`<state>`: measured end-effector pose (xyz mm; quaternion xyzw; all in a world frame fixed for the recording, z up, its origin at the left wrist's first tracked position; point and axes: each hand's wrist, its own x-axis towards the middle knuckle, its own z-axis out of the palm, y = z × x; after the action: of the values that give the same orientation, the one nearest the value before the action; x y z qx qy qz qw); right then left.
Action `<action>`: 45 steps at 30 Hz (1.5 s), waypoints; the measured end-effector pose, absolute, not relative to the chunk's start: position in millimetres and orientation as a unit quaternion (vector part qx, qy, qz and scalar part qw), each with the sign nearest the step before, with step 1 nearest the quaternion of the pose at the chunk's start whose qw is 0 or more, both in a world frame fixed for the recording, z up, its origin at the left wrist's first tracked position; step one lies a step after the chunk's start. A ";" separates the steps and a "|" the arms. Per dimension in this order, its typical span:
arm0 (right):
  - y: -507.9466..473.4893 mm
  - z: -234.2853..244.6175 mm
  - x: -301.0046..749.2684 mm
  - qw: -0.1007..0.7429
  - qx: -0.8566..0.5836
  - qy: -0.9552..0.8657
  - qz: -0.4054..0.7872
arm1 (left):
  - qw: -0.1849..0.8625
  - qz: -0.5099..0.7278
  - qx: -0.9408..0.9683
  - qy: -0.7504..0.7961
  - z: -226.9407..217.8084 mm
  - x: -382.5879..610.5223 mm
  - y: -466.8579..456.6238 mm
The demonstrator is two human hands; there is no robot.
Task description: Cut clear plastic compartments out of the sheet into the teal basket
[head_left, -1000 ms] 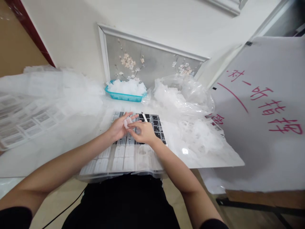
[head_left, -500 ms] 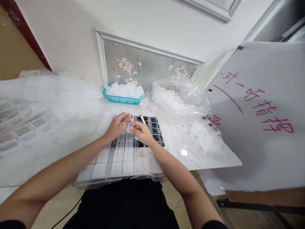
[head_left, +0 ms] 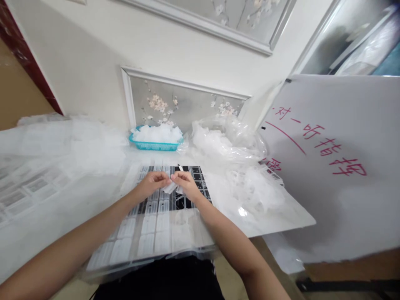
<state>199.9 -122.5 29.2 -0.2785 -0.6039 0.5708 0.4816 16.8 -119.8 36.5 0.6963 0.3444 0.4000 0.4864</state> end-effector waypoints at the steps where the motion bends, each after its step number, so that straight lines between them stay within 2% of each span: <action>1: -121.7 27.9 200.1 0.476 -0.282 -0.605 0.573 | 0.497 0.386 0.696 0.345 36.1 16.4 -119.4; 4: -118.9 24.0 200.8 0.466 -0.293 -0.610 0.570 | 0.510 0.368 0.696 0.346 34.7 16.8 -119.8; 8: -115.8 22.3 201.1 0.468 -0.305 -0.619 0.552 | 0.472 0.369 0.725 0.340 32.3 16.9 -118.8; 11: -114.8 24.4 202.5 0.476 -0.311 -0.621 0.540 | 0.393 0.364 0.766 0.354 31.4 16.1 -117.7; 16: -114.5 28.4 206.3 0.466 -0.344 -0.632 0.515 | 0.202 0.346 0.837 0.372 31.1 16.1 -120.4; 19: -115.8 28.4 205.0 0.469 -0.342 -0.621 0.527 | 0.136 0.340 0.856 0.365 30.7 16.6 -121.6; 25: -117.2 24.7 199.5 0.480 -0.313 -0.594 0.565 | 0.123 0.345 0.854 0.370 30.7 16.4 -120.8; 33: -113.5 21.3 200.6 0.470 -0.302 -0.630 0.540 | 0.084 0.344 0.850 0.389 23.9 15.3 -116.6; 38: -125.1 29.4 197.6 0.482 -0.308 -0.669 0.475 | 0.146 0.362 0.804 0.449 25.5 11.8 -112.0; 45: -132.5 34.0 198.6 0.546 -0.302 -0.650 0.434 | 0.458 0.522 0.544 0.471 24.9 -10.2 -86.5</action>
<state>198.6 -132.5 34.0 -0.3022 -0.6501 0.4336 0.5459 -10.2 -86.5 24.9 0.5444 0.4710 0.5216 0.4579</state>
